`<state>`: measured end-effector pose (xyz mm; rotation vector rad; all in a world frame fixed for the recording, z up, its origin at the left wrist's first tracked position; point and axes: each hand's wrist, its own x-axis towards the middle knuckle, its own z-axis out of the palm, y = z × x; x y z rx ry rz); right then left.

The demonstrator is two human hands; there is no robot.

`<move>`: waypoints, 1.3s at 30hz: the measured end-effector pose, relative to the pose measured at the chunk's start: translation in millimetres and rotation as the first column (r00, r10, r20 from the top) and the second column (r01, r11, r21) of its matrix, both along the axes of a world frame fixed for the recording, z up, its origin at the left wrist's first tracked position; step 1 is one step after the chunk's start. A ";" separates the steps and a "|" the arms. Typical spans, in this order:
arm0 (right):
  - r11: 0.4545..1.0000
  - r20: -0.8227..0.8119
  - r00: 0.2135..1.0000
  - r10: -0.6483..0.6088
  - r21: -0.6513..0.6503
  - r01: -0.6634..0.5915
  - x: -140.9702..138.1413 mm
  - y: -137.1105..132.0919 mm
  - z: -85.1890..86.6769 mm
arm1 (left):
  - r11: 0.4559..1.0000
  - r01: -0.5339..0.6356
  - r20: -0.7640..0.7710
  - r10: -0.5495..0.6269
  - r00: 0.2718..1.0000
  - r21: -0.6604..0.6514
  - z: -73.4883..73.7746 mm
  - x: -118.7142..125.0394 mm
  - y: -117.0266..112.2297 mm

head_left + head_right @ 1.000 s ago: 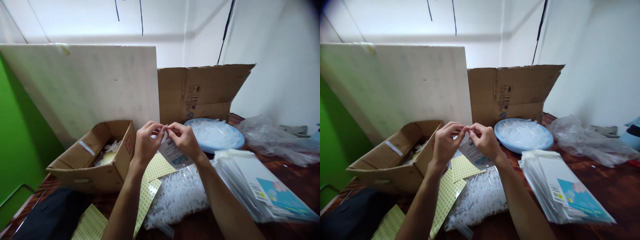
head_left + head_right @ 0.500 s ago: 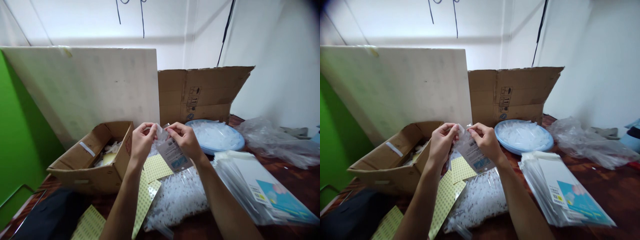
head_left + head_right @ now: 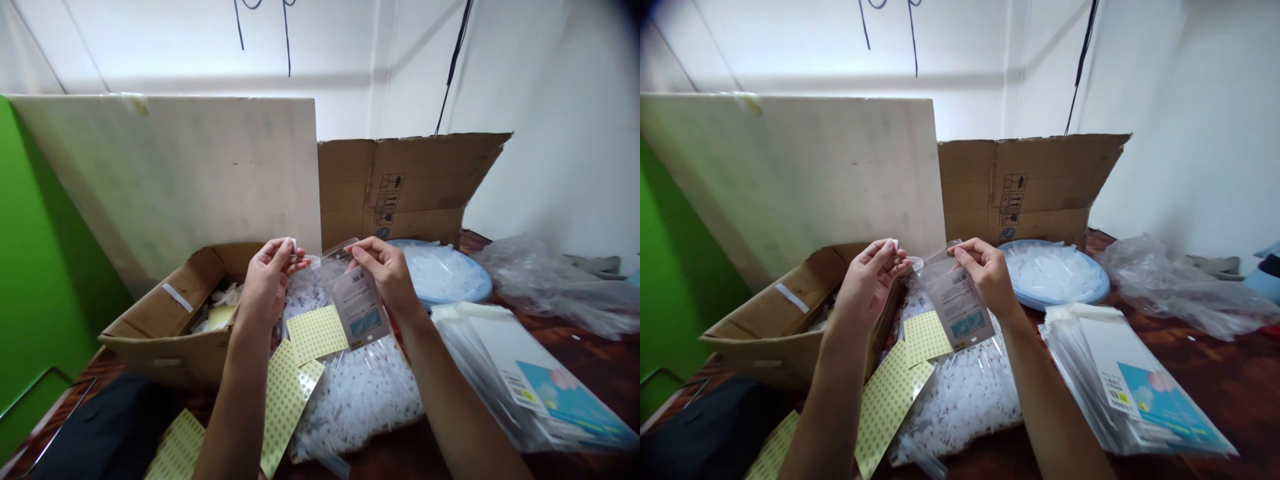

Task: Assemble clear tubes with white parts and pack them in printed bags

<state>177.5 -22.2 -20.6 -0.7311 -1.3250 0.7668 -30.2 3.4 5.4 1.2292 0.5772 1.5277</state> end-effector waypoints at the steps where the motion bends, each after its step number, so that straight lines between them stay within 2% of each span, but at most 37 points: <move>1: 1.000 0.000 1.000 -0.008 0.000 0.008 0.5 0.2 0.1 | 1.000 0.000 -0.008 0.000 1.000 0.007 -0.1 0.2 -1.2; 8: 0.999 -0.017 1.000 -0.024 0.023 0.024 2.4 1.5 -0.5 | 0.992 -0.101 -0.269 0.119 0.956 0.079 4.0 -9.5 -13.4; 13: 0.997 0.024 0.997 -0.069 0.047 0.067 2.0 1.1 -1.1 | 0.971 -0.160 -0.348 0.214 0.913 0.177 4.9 -11.6 -15.0; 20: 0.991 0.059 0.992 -0.108 0.084 0.103 4.4 1.5 -1.1 | 0.958 -0.153 -0.424 0.246 0.871 0.242 1.4 -13.8 -13.8; 25: 0.988 0.068 0.989 -0.134 0.088 0.128 8.0 2.2 -1.4 | 0.967 -0.106 -0.492 0.209 0.845 0.230 3.2 -13.4 -16.8; 31: 0.985 0.077 0.986 -0.146 0.106 0.137 10.4 3.2 -1.7 | 0.965 -0.114 -0.505 0.222 0.834 0.236 4.4 -11.6 -17.8; 36: 0.985 0.080 0.988 -0.135 0.116 0.126 10.4 2.5 -1.5 | 0.943 -0.107 -0.598 0.285 0.749 0.315 4.4 -12.1 -17.9; 39: 0.985 0.080 0.987 -0.141 0.110 0.132 10.5 2.4 -1.6 | 0.908 -0.110 -0.639 0.366 0.677 0.403 4.9 -11.1 -18.3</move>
